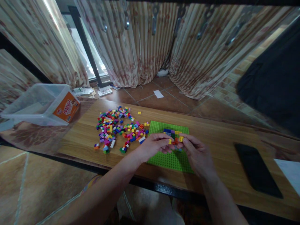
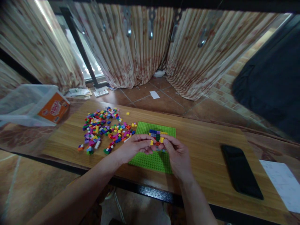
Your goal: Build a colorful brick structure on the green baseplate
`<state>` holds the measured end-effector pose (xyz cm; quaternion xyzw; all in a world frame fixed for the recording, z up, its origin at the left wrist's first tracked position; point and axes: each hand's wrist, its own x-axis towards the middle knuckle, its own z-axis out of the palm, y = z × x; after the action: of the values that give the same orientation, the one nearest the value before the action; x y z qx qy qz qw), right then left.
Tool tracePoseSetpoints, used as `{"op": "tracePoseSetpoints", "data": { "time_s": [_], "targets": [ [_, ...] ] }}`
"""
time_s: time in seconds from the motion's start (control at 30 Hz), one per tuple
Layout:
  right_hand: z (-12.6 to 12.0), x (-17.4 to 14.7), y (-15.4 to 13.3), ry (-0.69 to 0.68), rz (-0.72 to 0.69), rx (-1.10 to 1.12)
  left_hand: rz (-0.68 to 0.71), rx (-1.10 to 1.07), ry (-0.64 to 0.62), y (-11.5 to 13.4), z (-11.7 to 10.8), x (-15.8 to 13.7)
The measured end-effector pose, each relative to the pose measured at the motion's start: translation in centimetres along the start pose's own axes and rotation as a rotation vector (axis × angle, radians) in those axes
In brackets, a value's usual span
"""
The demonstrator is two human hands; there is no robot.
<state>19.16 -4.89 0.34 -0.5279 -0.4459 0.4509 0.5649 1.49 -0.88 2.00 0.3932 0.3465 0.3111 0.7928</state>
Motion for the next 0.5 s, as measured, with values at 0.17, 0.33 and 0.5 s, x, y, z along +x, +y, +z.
{"op": "tracePoseSetpoints", "data": {
  "time_s": [0.17, 0.33, 0.5],
  "targets": [
    [-0.8, 0.0, -0.3, 0.029, -0.059, -0.187, 0.021, 0.01, 0.035, 0.2, -0.1, 0.1],
    [-2.0, 0.2, 0.1, 0.014, -0.266, -0.561, 0.018, 0.04, 0.169, 0.6, -0.3, 0.5],
    [-2.1, 0.2, 0.4, -0.101, -0.345, -0.752, 0.003, 0.068, 0.222, 0.4, -0.4, 0.9]
  ]
}}
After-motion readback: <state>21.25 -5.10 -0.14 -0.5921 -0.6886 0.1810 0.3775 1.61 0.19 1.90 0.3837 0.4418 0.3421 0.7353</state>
